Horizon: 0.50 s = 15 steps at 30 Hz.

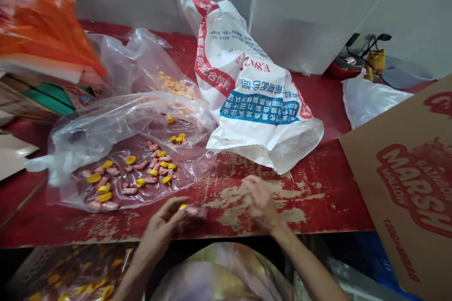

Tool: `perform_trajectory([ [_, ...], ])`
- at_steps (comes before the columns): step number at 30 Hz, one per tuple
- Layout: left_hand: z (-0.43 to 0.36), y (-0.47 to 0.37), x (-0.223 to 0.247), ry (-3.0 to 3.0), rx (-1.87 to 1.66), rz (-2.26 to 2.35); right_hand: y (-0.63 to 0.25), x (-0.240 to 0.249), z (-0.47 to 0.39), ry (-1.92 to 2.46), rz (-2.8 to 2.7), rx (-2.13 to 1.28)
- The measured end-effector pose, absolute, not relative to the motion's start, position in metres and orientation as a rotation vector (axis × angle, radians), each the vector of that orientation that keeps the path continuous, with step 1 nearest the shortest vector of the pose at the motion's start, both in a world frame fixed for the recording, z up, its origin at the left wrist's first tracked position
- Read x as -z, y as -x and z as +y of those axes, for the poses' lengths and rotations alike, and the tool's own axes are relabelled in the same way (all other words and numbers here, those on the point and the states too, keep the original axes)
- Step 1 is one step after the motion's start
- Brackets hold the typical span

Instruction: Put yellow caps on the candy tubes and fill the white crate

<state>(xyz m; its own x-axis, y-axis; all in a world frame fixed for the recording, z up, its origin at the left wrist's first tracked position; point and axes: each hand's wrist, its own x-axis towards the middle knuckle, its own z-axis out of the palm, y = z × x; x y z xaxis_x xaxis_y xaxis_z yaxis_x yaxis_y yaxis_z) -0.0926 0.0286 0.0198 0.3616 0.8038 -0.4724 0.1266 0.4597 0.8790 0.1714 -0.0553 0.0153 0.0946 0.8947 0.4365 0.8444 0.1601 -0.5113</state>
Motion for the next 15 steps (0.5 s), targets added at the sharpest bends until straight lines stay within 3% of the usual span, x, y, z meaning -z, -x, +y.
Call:
perform_trajectory([
  [3,0.028,0.167,-0.021,-0.998,-0.549,1.401,-0.244,-0.012,-0.053,1.956,-1.510,0.226],
  [6,0.023,0.240,-0.007,-1.119,-0.476,1.664,-0.302,0.002,-0.044,2.190,-1.669,0.340],
  [11,0.011,0.309,0.036,-1.641,-0.198,2.150,-0.336,0.030,-0.004,2.432,-1.691,0.242],
  [15,0.009,0.311,0.050,-1.749,0.103,2.189,-0.342,0.037,0.033,2.423,-1.600,0.046],
])
